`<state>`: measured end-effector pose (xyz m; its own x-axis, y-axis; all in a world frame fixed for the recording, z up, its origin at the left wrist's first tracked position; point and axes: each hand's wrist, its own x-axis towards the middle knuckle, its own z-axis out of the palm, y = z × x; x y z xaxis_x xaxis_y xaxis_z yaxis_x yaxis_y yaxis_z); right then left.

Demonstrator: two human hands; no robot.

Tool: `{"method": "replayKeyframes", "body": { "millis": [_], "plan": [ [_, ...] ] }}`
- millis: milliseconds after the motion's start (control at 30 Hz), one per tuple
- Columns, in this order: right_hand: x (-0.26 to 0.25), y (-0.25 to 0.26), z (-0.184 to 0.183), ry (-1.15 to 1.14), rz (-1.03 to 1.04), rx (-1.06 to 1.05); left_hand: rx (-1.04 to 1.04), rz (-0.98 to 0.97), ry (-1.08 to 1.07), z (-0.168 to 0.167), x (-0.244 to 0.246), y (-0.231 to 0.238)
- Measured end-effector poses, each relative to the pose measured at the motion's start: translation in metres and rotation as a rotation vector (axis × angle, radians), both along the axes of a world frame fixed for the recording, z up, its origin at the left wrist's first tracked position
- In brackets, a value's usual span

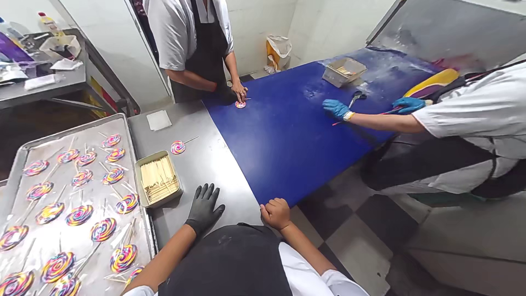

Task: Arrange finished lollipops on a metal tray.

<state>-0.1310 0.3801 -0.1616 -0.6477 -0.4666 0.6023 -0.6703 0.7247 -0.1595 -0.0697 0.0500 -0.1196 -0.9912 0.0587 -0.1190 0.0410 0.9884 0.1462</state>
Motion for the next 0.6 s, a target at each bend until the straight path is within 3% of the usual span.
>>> {"method": "replayKeyframes", "body": {
  "millis": [600],
  "plan": [
    [0.0007, -0.0002, 0.0014, -0.017, -0.003, 0.002, 0.017, 0.001, -0.014, 0.0030, 0.0001, 0.0003]
  ]
}}
